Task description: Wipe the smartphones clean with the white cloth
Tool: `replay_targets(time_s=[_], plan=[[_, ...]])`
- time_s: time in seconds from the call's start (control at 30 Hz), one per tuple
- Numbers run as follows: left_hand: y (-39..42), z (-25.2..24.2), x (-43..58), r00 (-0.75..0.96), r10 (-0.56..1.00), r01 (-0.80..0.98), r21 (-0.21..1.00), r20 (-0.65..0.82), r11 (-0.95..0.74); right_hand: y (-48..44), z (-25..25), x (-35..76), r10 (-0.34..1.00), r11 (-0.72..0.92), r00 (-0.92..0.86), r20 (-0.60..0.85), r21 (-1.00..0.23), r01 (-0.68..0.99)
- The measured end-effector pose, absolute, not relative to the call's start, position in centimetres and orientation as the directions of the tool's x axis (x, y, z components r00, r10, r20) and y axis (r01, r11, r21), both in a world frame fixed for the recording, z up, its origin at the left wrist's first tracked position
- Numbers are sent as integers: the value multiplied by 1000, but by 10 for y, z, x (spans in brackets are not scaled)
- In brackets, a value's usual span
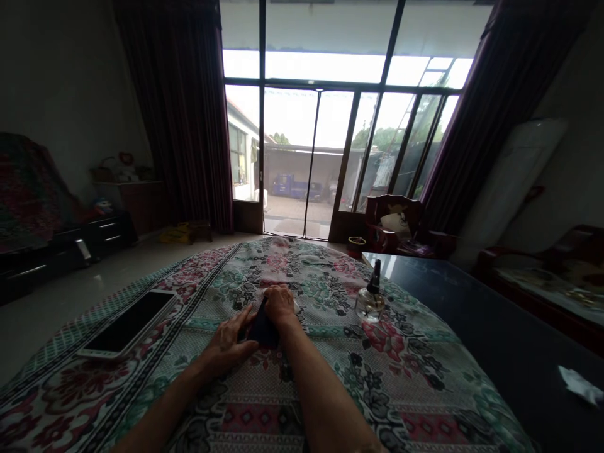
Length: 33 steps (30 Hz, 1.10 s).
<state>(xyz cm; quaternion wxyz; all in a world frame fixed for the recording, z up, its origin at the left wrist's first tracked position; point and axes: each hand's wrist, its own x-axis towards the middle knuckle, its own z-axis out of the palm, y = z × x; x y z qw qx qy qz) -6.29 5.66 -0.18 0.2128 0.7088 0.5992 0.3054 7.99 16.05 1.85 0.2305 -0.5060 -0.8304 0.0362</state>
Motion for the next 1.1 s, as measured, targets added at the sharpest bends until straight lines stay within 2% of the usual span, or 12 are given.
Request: replay_targets(time_s=[0.33,0.7,1.1], plan=[[55,-1,-61,72,977,738,648,198,-186,101,18,85,823,542,-427,375,-295,787],[59,-12,-63,53,966,729,651,255,-212,48,15,90,776,621,-465,427,-386,682],[57,-9,-61,69,961,723,651,266,-232,70,21,92,789,603,-463,405,-364,710]])
